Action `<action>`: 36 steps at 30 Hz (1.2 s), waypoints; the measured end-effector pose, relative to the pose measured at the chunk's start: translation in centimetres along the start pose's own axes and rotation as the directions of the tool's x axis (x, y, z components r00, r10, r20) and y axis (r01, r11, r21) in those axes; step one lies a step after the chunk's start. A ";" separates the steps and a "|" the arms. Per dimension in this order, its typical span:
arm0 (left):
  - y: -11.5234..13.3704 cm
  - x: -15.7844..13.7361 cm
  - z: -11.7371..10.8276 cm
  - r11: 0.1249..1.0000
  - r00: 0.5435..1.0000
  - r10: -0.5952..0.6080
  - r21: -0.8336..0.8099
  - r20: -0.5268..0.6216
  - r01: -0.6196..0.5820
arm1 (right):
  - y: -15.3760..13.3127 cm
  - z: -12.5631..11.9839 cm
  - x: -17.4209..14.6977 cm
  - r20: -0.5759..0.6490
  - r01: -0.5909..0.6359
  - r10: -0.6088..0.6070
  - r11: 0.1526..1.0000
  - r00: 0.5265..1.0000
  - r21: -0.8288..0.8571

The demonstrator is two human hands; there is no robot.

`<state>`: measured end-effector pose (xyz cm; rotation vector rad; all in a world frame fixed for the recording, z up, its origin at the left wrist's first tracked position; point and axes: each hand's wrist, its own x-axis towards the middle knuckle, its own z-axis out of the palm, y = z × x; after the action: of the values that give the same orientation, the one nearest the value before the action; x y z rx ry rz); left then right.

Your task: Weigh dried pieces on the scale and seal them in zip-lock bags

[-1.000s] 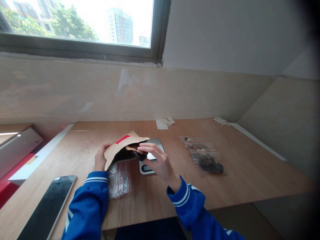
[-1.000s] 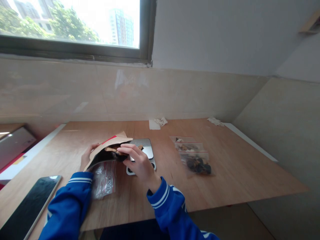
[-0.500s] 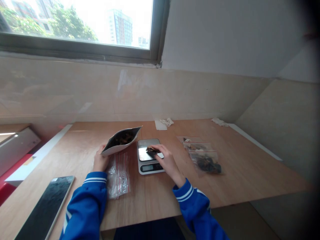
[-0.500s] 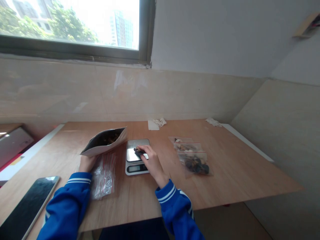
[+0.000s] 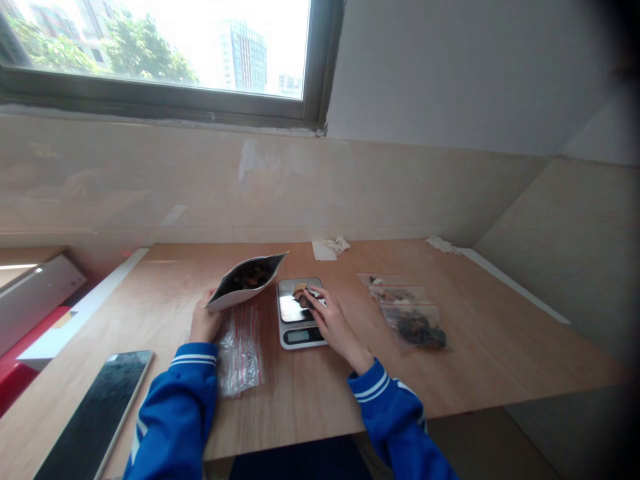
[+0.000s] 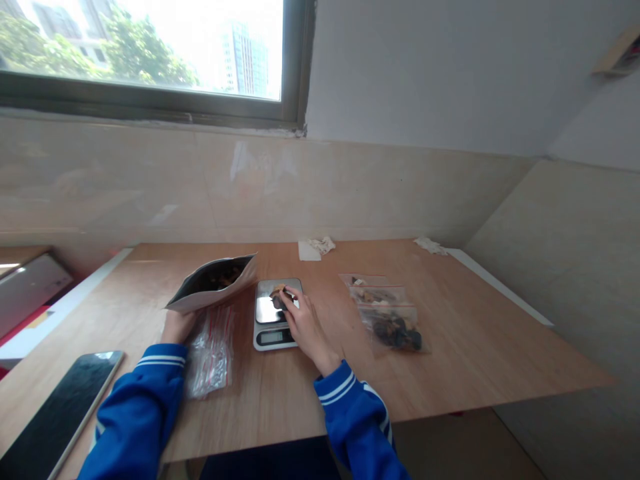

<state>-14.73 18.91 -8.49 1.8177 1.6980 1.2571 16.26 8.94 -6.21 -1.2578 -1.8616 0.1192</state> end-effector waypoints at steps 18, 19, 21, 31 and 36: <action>0.2 0.0 -0.1 1.000 1.000 -0.011 0.027 0.018 0.011 | 2.2 0.4 1.1 -0.231 -0.383 0.399 0.917 0.887 0.112; 0.2 0.0 -0.1 0.999 1.000 -0.017 0.028 0.018 0.017 | 2.3 0.6 1.3 -0.222 -0.359 0.359 0.932 0.906 0.043; 0.4 0.0 -0.1 0.999 0.999 -0.031 0.029 0.014 0.030 | 2.2 1.0 1.7 -0.193 -0.320 0.300 0.944 0.934 -0.083; 0.2 0.1 -0.1 1.000 1.000 -0.016 0.020 0.023 0.016 | -0.3 0.3 1.6 0.077 -0.085 0.104 0.971 0.992 -0.224; 0.4 0.0 -0.1 1.000 1.000 -0.007 0.007 0.022 0.007 | -0.9 -0.1 2.1 0.004 -0.130 0.132 0.976 0.991 -0.175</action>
<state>-14.58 18.74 -8.13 1.8210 1.6977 1.2252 15.42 10.14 -4.48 -1.5045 -1.8328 0.0365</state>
